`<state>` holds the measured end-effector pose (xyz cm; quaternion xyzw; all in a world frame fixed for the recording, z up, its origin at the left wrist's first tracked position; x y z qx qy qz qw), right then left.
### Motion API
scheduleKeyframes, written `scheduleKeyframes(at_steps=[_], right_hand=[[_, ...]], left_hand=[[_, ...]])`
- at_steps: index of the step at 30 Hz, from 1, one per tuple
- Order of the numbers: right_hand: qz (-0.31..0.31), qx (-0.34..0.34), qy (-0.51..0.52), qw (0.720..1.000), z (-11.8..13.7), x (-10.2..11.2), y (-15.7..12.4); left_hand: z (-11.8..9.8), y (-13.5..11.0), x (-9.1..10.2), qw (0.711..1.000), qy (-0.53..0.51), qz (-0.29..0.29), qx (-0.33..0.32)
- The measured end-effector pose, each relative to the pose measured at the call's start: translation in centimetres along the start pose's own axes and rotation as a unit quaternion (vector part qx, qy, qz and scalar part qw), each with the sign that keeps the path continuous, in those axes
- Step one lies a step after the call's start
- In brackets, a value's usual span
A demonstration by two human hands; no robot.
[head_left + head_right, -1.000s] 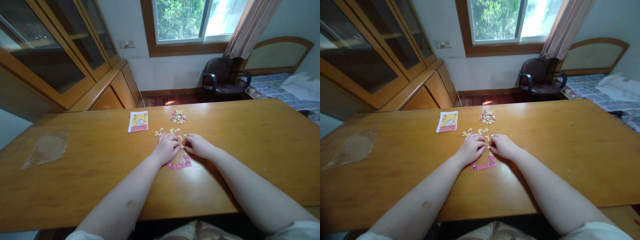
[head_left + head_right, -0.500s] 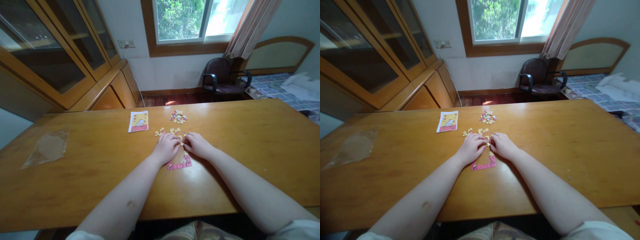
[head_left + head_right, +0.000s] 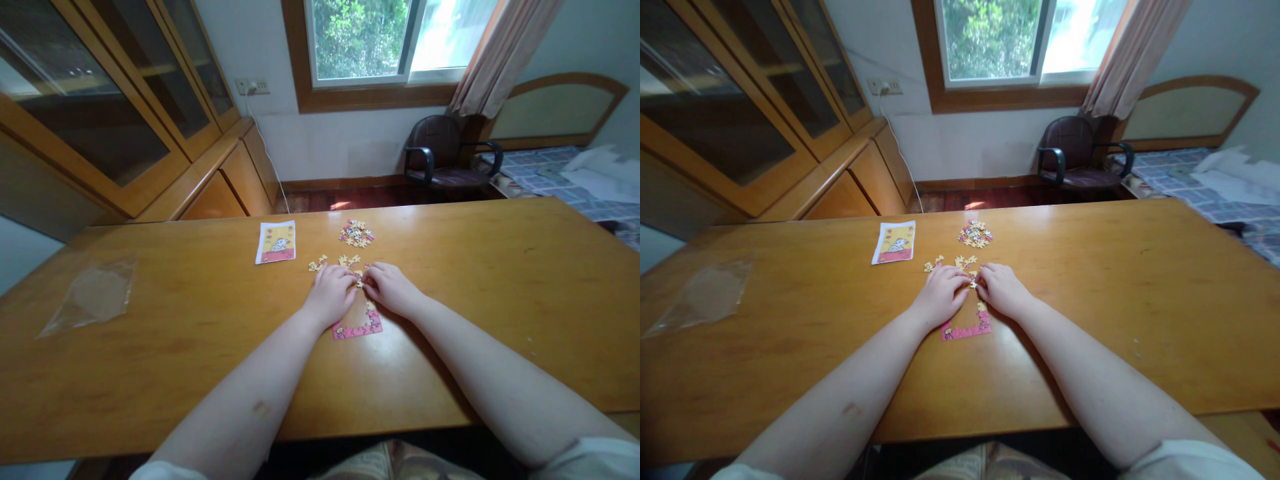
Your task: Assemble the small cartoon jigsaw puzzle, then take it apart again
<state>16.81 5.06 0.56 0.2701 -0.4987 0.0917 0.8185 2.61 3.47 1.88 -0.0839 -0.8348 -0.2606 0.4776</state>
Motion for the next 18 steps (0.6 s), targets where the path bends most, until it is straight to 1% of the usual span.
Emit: scheduleKeyframes(at_steps=[13, 18], right_hand=[[0.001, 0.015, 0.013, 1.000, 0.19, 0.24, -0.18], [-0.009, 0.020, 0.015, 1.000, 0.28, 0.77, -0.15]], left_hand=[[0.13, -0.11, -0.17, 1.000, 0.009, 0.002, -0.005], [0.09, -0.08, 0.00, 1.000, 0.005, -0.003, 0.000]])
Point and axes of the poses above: each hand's wrist, its own y-axis towards the middle knuckle, its own x-axis out of the back of the hand, z = x × y, the point moved 5 cm from there along y, towards the middle knuckle, and after that the axes turned 9 degrees about -z, right-handed, at the moved point
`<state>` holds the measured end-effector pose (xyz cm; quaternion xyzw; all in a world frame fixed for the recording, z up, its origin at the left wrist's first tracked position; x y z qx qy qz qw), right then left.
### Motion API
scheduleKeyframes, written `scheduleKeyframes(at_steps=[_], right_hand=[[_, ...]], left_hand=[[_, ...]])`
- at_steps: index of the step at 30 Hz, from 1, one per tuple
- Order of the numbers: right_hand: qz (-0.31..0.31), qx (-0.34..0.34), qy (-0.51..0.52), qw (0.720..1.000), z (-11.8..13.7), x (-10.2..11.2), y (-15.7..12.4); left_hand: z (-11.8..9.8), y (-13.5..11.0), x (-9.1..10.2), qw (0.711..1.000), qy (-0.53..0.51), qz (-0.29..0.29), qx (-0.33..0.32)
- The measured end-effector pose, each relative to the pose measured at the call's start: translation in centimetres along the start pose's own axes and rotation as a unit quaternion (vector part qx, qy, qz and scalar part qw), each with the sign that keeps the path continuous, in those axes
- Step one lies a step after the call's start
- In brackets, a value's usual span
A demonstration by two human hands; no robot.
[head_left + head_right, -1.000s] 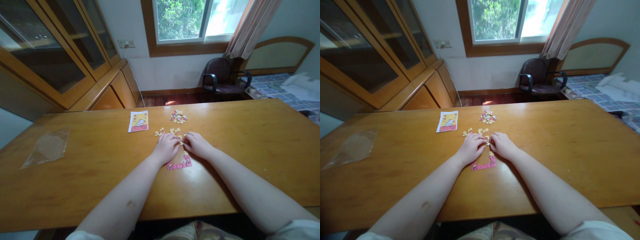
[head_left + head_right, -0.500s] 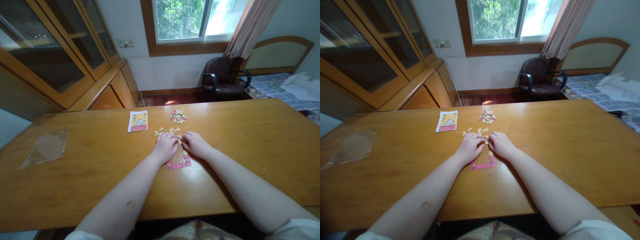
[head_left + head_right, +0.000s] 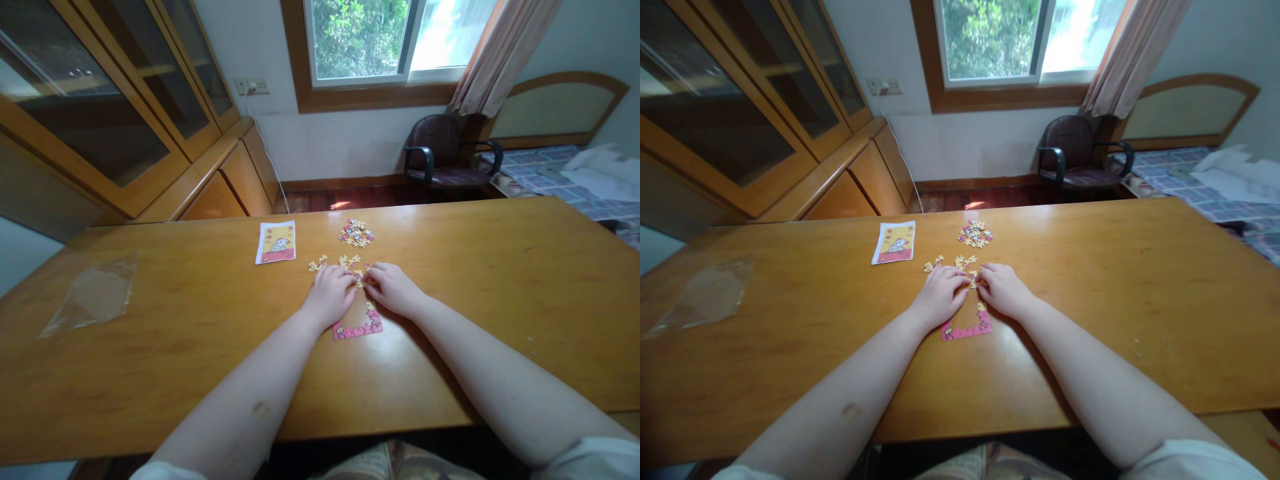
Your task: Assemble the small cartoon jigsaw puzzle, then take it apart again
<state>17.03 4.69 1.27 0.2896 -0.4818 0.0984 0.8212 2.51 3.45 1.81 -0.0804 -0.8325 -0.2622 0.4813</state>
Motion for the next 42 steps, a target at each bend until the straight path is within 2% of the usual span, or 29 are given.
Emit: scheduleKeyframes(at_steps=[8, 21, 26, 30, 36, 42], right_hand=[[0.005, 0.018, 0.006, 1.000, 0.0, 0.3, 0.0], [-0.007, -0.017, -0.008, 1.000, -0.5, 0.5, 0.1], [-0.045, -0.082, -0.038, 0.995, -2.3, 1.3, 0.1], [-0.060, -0.141, -0.067, 0.986, -4.0, 1.6, -0.2], [0.003, -0.071, -0.058, 0.996, -3.2, 0.6, -0.1], [-0.007, -0.098, -0.048, 0.994, -3.5, 0.6, -0.1]], left_hand=[[0.0, -0.1, 0.0, 1.000, -0.005, 0.006, -0.010], [0.1, -0.2, -0.3, 0.999, -0.007, 0.028, -0.012], [0.4, -0.1, 0.1, 1.000, -0.006, 0.018, -0.008], [1.5, 0.1, 0.8, 0.999, 0.015, 0.000, 0.047], [2.5, 0.3, 1.4, 0.995, 0.024, -0.033, 0.095], [1.8, 0.0, 1.2, 0.996, 0.007, -0.033, 0.081]])
Point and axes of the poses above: each hand's wrist, its own y-axis towards the middle knuckle, its own x-axis out of the back of the hand, z = x × y, the point moved 5 cm from there along y, towards the middle knuckle, and after that the axes turned 9 degrees about -z, right-handed, at the moved point
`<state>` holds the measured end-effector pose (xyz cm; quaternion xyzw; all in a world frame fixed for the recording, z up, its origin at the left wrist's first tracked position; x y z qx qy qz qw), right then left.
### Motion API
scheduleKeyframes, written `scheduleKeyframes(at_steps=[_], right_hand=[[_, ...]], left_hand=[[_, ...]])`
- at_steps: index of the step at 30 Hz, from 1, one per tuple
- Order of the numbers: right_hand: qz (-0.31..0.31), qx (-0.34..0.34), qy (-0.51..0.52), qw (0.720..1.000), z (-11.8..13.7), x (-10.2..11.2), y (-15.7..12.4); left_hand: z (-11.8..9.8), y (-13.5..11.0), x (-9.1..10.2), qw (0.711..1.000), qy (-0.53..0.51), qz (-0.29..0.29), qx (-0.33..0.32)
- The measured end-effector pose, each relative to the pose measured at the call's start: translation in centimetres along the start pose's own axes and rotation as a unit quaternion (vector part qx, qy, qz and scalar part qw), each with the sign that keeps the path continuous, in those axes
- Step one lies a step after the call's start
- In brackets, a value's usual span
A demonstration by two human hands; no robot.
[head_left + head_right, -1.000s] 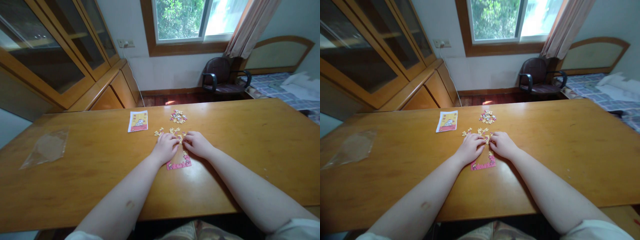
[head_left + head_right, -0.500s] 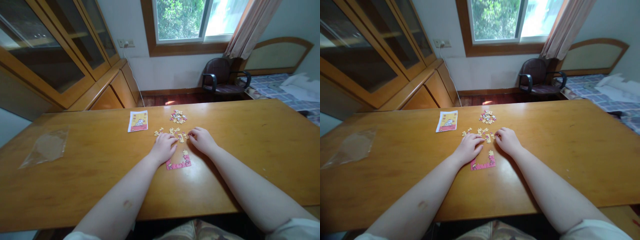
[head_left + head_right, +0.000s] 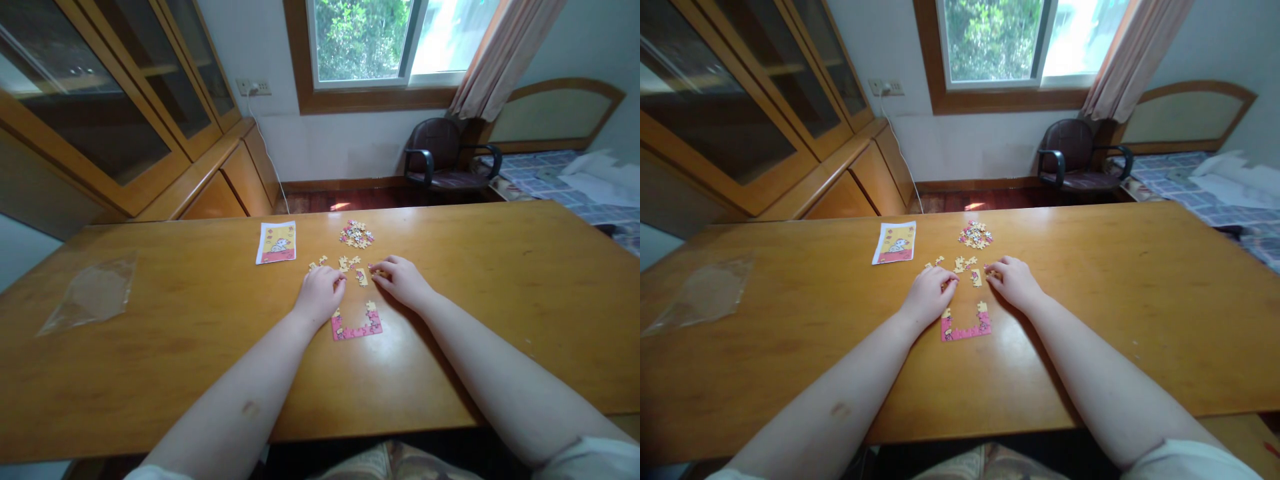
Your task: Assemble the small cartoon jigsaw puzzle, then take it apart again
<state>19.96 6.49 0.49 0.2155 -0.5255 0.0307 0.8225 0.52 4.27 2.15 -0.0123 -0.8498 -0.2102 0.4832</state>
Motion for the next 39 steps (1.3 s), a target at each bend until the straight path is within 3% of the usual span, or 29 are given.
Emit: scheduleKeyframes(at_steps=[7, 14, 22, 39], right_hand=[[-0.015, -0.004, 0.007, 1.000, -0.2, 0.3, -0.1], [-0.006, -0.013, 0.008, 1.000, -0.3, 0.2, 0.0], [-0.018, -0.026, -0.002, 1.000, -0.1, 0.6, 0.0], [-0.019, -0.017, 0.024, 0.999, 0.3, 0.6, 0.0]], left_hand=[[0.8, 0.3, 0.4, 1.000, -0.006, -0.002, 0.009], [4.5, 1.1, 2.7, 0.993, 0.025, -0.034, 0.110], [6.0, 1.1, 4.2, 0.983, 0.082, 0.002, 0.165], [7.2, 1.3, 1.0, 0.985, 0.098, 0.025, 0.143]])
Point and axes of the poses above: each hand's wrist, its own y-axis towards the middle knuckle, its own x-axis out of the back of the hand, z = x × y, the point moved 5 cm from there along y, towards the middle knuckle, and after that the axes turned 9 degrees about -z, right-handed, at the moved point
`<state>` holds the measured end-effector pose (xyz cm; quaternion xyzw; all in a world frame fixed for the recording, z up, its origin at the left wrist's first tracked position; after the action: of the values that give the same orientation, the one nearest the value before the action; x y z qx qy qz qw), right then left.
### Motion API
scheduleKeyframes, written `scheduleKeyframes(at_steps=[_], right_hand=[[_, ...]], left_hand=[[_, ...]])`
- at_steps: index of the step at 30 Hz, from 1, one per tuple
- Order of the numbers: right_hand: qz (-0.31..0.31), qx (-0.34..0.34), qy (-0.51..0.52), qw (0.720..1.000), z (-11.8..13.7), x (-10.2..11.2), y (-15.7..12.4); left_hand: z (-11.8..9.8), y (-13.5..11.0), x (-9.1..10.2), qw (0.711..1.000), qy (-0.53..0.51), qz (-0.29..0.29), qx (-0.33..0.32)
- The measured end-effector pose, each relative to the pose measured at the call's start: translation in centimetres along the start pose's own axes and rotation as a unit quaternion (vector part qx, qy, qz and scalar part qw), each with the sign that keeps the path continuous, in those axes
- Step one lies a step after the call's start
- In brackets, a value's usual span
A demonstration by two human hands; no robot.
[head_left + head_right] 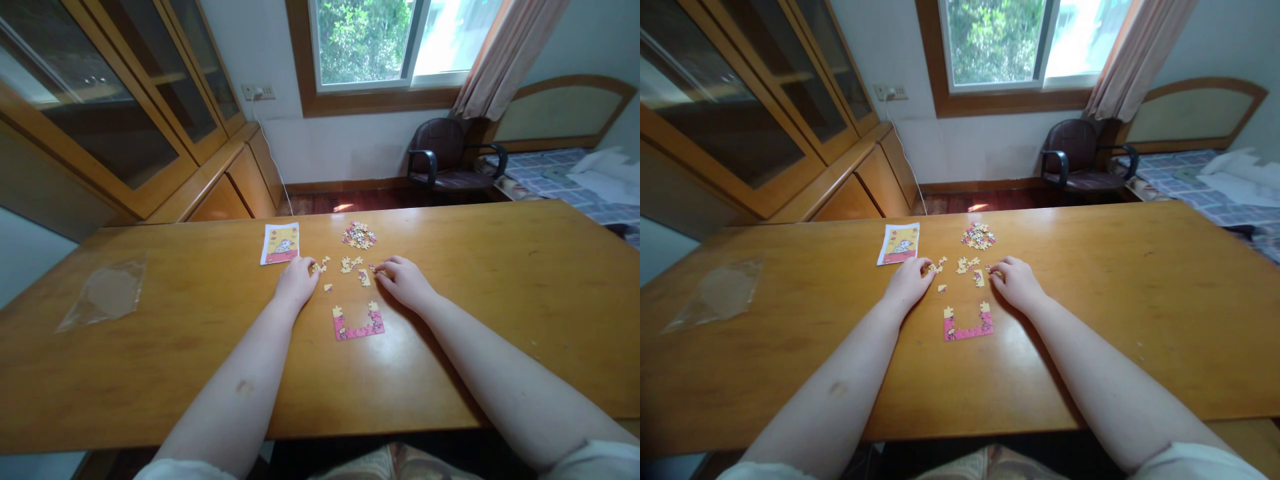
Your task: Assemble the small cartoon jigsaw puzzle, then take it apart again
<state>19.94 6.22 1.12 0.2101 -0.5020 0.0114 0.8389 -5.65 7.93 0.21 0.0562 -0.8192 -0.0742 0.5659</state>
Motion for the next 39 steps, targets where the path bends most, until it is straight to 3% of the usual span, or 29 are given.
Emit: scheduleKeyframes(at_steps=[8, 18, 24, 29, 34, 39], right_hand=[[-0.003, 0.000, 0.010, 1.000, -0.1, -0.1, -0.1], [-0.023, 0.014, 0.031, 0.999, 0.2, 0.2, -0.1], [-0.041, 0.113, 0.109, 0.987, 2.6, 0.7, -0.9], [0.029, 0.169, 0.135, 0.976, 4.4, 0.2, -1.5], [0.062, 0.172, 0.184, 0.966, 5.0, 0.2, -1.5], [0.054, 0.150, 0.212, 0.964, 4.9, 0.2, -1.5]], left_hand=[[-0.3, -0.1, 0.0, 0.999, -0.027, -0.016, -0.018], [-1.4, -0.4, 0.6, 0.985, -0.175, -0.008, 0.003], [-4.6, -2.4, 1.2, 0.973, -0.204, 0.050, -0.090], [-7.3, -4.2, 1.0, 0.954, -0.216, 0.105, -0.177], [-8.1, -4.8, 0.8, 0.939, -0.237, 0.105, -0.228], [-8.0, -4.4, 0.9, 0.935, -0.262, 0.089, -0.221]])
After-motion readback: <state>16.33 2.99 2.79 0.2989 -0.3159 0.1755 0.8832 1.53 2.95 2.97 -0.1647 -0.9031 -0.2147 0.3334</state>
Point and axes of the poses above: each hand's wrist, its own y-axis towards the middle knuckle, its own x-axis out of the back of the hand, z = x × y, the point moved 5 cm from there along y, towards the middle knuckle, and after that the axes turned 9 degrees about -z, right-handed, at the moved point
